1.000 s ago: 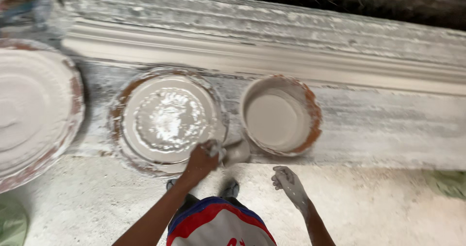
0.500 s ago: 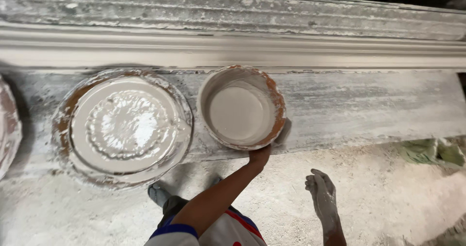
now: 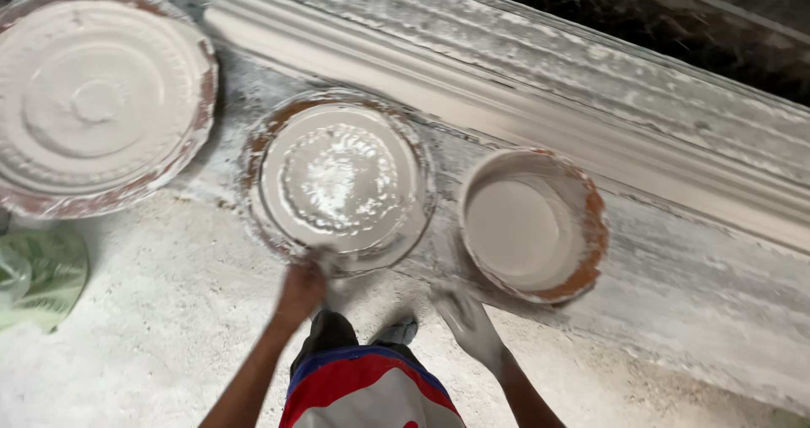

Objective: The person pours liquid plaster into decorative circular molds and spreads it evenly with their hands. They repeat this process across multiple molds, ensuring full coverage of the intricate patterns.

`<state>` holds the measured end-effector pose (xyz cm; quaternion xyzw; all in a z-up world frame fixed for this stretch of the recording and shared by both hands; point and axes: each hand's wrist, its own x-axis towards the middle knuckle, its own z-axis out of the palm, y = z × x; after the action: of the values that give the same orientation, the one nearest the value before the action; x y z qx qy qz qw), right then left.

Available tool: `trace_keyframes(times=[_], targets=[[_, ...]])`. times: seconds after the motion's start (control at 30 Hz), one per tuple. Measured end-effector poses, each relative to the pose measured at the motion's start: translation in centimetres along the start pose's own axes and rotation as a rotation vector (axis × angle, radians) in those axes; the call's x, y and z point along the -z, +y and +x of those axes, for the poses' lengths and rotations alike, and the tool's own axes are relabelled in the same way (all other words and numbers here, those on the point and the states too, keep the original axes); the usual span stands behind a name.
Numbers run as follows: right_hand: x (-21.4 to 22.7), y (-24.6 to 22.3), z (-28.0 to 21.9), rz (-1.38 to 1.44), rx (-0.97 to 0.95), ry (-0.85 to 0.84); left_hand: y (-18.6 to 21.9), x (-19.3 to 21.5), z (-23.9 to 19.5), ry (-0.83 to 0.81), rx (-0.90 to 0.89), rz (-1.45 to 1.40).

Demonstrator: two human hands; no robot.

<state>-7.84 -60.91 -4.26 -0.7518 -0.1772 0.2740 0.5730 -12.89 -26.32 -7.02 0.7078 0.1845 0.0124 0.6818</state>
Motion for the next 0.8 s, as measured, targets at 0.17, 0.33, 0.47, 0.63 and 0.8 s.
trace_keyframes(times=[0.17, 0.33, 0.47, 0.63, 0.8], targets=[[-4.3, -1.9, 11.8, -0.444, -0.258, 0.013, -1.3, 11.2, 1.8, 0.567, -0.269, 0.739], [-5.7, -2.0, 17.8, -1.261, 0.276, -0.048, -1.7, 14.2, 4.6, 0.421, -0.132, 0.574], [-8.0, -2.4, 17.7, -1.273, 0.296, -0.193, -0.2, 14.6, 5.6, 0.327, 0.039, 0.513], [-12.6, -3.4, 18.4, -1.205, 0.424, -0.344, 1.4, 15.2, 5.6, 0.225, 0.139, 0.337], [-15.4, -5.2, 19.6, -1.21, 0.576, -0.358, 1.7, 15.9, 5.8, 0.159, 0.111, 0.274]])
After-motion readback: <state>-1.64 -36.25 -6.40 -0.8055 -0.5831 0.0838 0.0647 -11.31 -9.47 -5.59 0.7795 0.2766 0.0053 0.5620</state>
